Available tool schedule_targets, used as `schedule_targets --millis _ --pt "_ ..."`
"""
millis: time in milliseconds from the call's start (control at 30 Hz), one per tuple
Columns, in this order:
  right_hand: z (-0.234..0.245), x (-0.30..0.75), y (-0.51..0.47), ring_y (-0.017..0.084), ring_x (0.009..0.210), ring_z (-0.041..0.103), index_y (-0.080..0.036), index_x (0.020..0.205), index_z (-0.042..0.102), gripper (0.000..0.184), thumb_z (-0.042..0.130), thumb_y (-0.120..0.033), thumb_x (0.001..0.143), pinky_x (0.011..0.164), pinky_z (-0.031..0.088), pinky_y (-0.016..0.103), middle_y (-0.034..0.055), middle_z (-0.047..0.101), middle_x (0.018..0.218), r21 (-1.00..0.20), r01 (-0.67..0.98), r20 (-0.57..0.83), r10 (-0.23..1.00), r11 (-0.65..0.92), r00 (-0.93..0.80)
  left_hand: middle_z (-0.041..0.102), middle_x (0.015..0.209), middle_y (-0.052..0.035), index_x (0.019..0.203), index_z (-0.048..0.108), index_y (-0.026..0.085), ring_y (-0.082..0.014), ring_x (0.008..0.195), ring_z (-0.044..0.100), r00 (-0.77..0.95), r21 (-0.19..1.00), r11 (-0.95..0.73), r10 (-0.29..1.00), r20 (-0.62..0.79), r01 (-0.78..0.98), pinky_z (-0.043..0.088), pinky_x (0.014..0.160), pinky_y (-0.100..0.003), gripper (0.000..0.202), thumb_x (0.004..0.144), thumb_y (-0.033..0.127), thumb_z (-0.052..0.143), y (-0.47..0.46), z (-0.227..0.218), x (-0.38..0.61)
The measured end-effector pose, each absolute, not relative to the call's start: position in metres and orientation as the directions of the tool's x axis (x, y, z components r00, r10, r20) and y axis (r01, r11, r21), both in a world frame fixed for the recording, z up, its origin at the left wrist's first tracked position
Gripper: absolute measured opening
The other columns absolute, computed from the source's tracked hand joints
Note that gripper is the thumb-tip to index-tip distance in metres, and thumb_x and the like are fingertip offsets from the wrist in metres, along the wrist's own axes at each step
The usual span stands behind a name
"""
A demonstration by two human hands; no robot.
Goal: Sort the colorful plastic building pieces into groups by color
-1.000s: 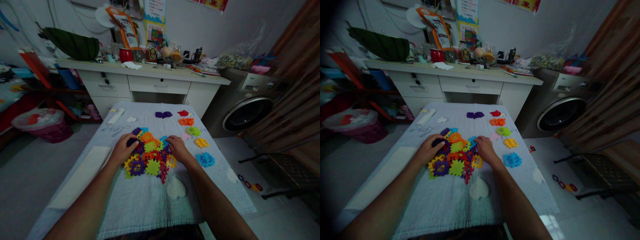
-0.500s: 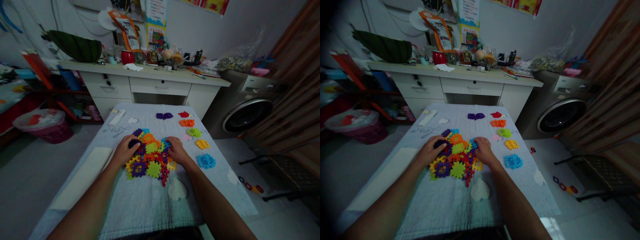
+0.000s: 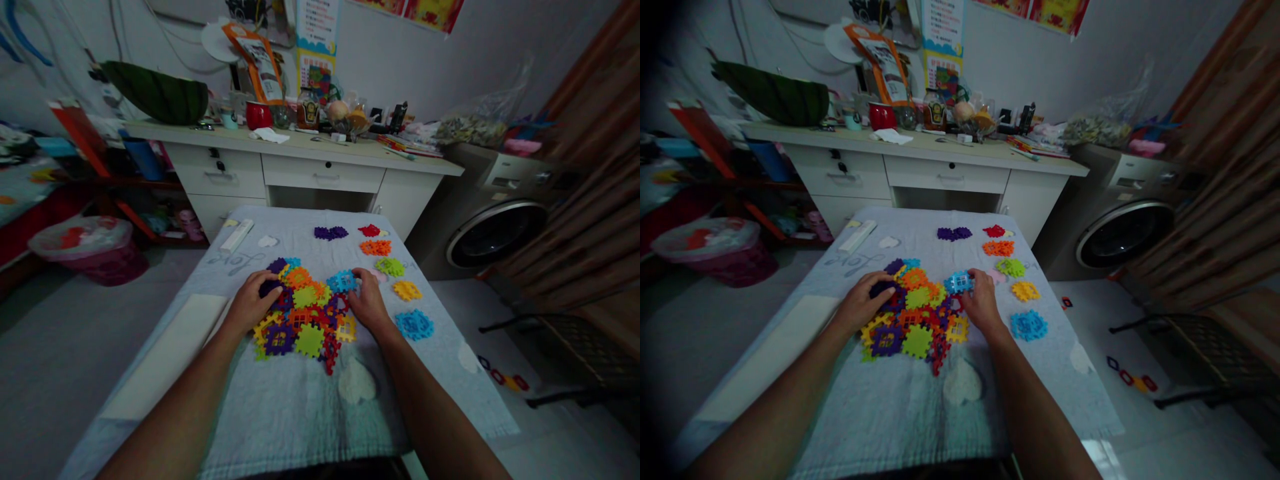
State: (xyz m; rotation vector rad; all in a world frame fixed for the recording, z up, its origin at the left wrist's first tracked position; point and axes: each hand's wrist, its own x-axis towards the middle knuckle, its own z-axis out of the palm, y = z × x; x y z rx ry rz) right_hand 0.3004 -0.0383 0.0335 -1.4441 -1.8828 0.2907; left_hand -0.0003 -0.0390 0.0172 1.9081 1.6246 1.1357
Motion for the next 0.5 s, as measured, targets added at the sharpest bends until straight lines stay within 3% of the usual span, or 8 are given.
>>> schedule_targets --millis 300,500 --pt "0.044 0.310 -0.043 0.027 0.108 0.050 -0.017 0.115 0.052 0.042 0.051 -0.014 0.073 0.100 0.039 0.045 0.0115 0.057 0.110 -0.519 0.774 0.511 0.858 0.363 -0.059 0.060 0.120 -0.0086 0.103 0.065 0.021 -0.0261 0.117 0.056 -0.002 0.744 -0.251 0.947 0.321 0.619 0.041 0.107 -0.045 0.035 0.080 0.047 0.058 -0.040 0.019 0.001" --pt "0.067 0.359 -0.057 0.028 0.107 0.052 -0.018 0.115 0.054 0.045 0.053 -0.017 0.071 0.098 0.042 0.049 0.0120 0.058 0.111 -0.525 0.807 0.540 0.839 0.271 0.069 0.060 0.120 -0.0085 0.102 0.065 0.022 -0.0261 0.118 0.056 -0.004 0.754 -0.251 0.948 0.319 0.607 0.040 0.108 -0.044 0.035 0.080 0.048 0.059 -0.040 0.020 0.002"
